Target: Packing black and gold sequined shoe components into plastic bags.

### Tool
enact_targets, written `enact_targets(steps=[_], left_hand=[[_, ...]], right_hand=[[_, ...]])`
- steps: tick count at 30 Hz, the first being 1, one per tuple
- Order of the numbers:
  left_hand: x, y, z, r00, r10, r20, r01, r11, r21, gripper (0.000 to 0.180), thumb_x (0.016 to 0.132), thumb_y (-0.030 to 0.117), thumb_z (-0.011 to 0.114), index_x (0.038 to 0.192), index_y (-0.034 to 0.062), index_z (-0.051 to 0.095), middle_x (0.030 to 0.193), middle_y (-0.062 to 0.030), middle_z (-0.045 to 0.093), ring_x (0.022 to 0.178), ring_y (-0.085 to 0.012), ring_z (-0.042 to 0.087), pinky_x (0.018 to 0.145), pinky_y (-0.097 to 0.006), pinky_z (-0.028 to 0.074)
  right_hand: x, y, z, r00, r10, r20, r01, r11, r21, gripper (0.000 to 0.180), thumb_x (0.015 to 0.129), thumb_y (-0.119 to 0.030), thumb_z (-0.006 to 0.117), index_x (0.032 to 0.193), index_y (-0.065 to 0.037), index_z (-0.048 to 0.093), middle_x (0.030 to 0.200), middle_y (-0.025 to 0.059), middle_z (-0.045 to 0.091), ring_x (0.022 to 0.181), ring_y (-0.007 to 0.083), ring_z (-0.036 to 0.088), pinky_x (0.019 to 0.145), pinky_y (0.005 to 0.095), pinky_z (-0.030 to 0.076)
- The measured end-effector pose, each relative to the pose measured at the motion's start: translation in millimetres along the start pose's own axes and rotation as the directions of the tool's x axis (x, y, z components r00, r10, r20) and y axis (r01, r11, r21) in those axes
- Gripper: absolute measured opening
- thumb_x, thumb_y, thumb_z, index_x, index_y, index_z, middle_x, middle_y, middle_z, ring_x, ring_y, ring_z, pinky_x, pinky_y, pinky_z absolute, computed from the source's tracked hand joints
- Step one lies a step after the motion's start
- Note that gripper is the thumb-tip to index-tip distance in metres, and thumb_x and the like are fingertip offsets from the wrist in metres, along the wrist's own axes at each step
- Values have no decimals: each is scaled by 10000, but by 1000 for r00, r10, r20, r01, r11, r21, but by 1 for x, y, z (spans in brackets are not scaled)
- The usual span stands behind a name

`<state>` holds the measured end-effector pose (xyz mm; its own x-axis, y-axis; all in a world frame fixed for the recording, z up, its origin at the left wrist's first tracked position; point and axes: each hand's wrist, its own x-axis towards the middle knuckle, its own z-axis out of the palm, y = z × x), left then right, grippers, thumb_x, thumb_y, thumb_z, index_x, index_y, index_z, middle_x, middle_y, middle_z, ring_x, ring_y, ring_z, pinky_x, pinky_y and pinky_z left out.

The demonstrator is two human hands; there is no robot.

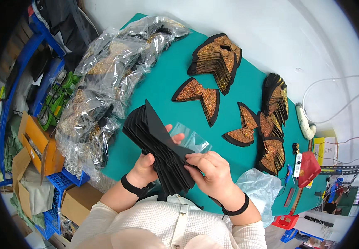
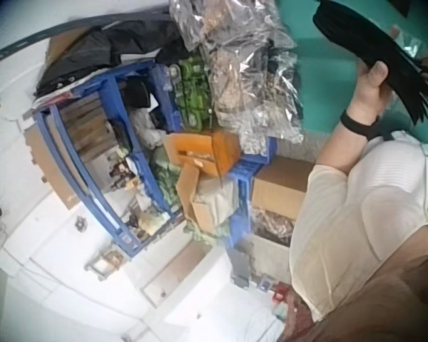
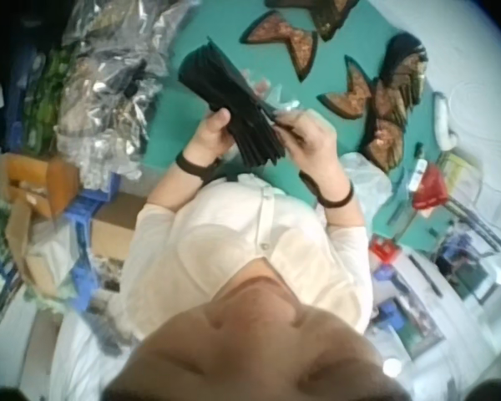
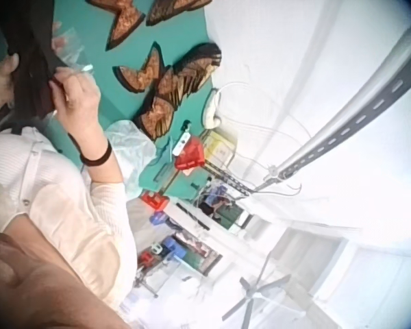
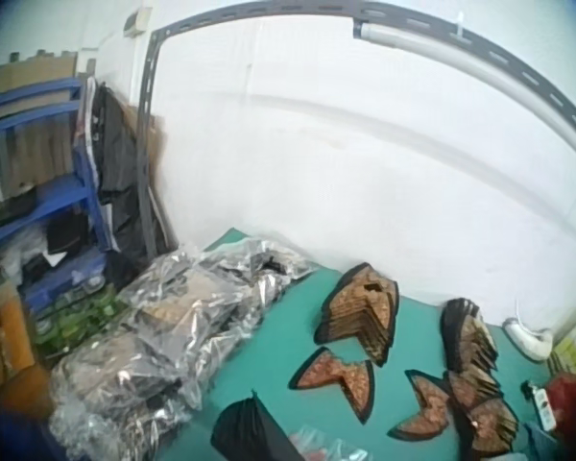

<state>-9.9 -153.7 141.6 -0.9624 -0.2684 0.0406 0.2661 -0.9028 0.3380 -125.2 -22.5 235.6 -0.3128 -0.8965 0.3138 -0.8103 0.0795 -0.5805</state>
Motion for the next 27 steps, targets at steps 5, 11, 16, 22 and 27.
enact_targets(steps=[5, 11, 16, 22, 27], left_hand=[[-14, -8, 10, 999, -38, 37, 35, 996, 86, 931, 694, 304, 783, 1418, 148, 218, 1328, -151, 421, 1135, -229, 503, 955, -389, 429], [-29, -6, 31, 978, -171, 115, 116, 918, 379, 1081, 631, 247, 830, 1435, 75, 128, 1207, -111, 523, 1144, -248, 508, 963, -406, 421], [-37, -21, 31, 960, -242, 140, 150, 869, 473, 1065, 627, 212, 830, 1431, 75, 145, 1245, -104, 490, 1166, -248, 490, 985, -418, 405], [-39, -21, 26, 937, -265, 227, 98, 824, 558, 901, 631, 232, 828, 1374, 90, 339, 1452, -111, 223, 1207, -255, 452, 1001, -437, 384], [-35, -21, 35, 957, -243, 156, 114, 813, 571, 898, 636, 262, 824, 1377, 102, 342, 1411, -110, 312, 1203, -220, 447, 1002, -388, 374]], right_hand=[[-31, -7, -5, 996, 68, 53, -73, 993, 98, 280, 627, -9, 740, 867, -31, 599, 898, 108, 658, 756, 251, 624, 665, 315, 491], [-65, -13, -30, 959, 174, 225, -249, 895, 370, 546, 666, -195, 776, 1126, 1, 557, 1105, 143, 599, 914, 256, 605, 769, 325, 465], [-79, -21, -21, 972, 226, 67, -225, 802, 553, 675, 659, -233, 805, 1221, -5, 509, 1148, 139, 565, 894, 223, 587, 747, 313, 457], [-81, -32, -14, 978, 209, -14, -172, 841, 512, 578, 696, -173, 781, 1191, -3, 536, 1116, 139, 575, 813, 176, 586, 667, 269, 472], [-78, -27, -4, 965, 251, -74, -187, 860, 474, 466, 715, -92, 749, 1135, 6, 575, 1022, 123, 595, 731, 148, 580, 628, 254, 478]])
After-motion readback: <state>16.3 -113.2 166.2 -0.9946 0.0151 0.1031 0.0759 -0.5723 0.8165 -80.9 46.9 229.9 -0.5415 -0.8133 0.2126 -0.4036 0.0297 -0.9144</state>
